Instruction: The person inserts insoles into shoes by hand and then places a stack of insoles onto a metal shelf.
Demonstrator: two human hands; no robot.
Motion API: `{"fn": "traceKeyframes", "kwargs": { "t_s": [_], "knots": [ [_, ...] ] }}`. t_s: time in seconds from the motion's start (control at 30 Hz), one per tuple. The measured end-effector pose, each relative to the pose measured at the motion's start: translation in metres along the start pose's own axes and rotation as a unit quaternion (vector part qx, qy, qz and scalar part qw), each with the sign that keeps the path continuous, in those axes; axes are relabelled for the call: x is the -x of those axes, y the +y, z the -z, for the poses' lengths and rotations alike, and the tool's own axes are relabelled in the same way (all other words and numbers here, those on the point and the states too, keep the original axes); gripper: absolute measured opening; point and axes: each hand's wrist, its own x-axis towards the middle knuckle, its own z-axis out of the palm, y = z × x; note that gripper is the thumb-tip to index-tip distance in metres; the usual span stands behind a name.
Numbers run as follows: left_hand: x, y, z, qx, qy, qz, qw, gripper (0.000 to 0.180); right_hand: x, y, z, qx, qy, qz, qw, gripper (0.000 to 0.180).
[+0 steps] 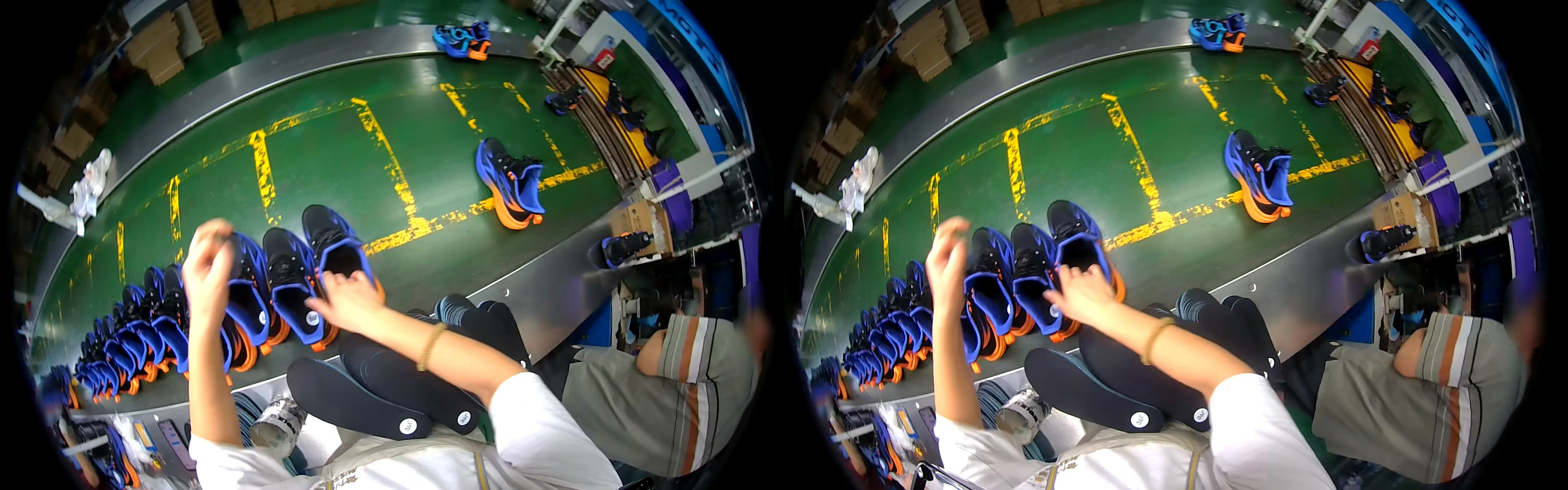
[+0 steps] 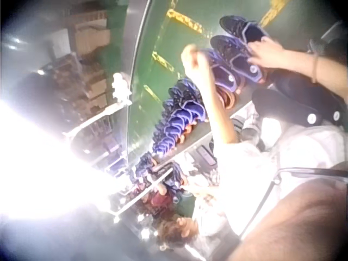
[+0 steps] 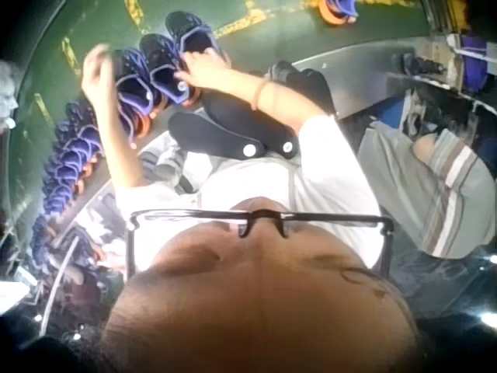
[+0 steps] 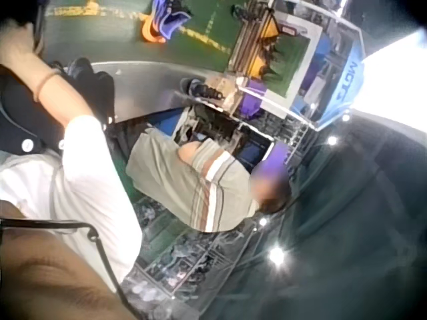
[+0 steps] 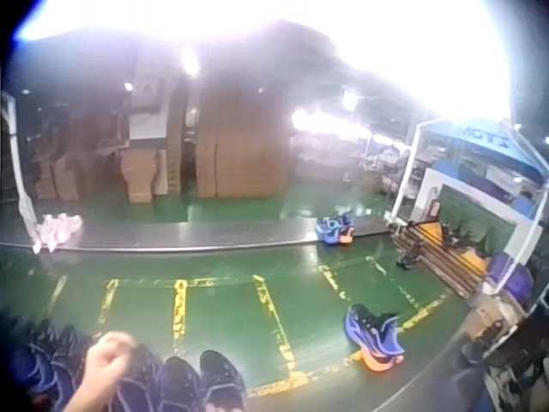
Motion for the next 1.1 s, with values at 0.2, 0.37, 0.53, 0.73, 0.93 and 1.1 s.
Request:
{"fn": "traceKeyframes", "kwargs": {
  "t_s": [0.2, 0.37, 0.53, 0.73, 0.93, 1.1],
  "knots": [
    [0.137, -0.010, 0.073, 0.245, 0.061, 0.263, 0.931, 0.028, -0.033, -0.018, -0.034, 0.023, -0.084, -0.087, 0.992, 0.038],
    [0.224, 0.001, 0.063, 0.099, 0.013, 0.305, 0.947, 0.015, -0.025, 0.013, 0.001, -0.084, 0.022, -0.037, 0.996, 0.023],
    [0.254, 0.014, 0.031, -0.101, -0.058, 0.252, 0.961, 0.012, 0.024, 0.066, 0.094, -0.081, 0.128, -0.033, 0.988, 0.031],
    [0.256, 0.052, 0.031, -0.223, -0.035, 0.087, 0.970, 0.018, 0.152, 0.152, 0.189, 0.084, 0.262, -0.026, 0.961, 0.016],
    [0.301, 0.015, 0.039, -0.284, -0.093, 0.036, 0.954, 0.016, 0.280, 0.227, 0.210, 0.133, 0.199, -0.173, 0.955, 0.018],
    [0.267, 0.067, 0.021, -0.261, -0.125, 0.065, 0.955, 0.022, 0.334, 0.289, 0.178, 0.080, 0.097, -0.315, 0.941, 0.026]
  ]
}}
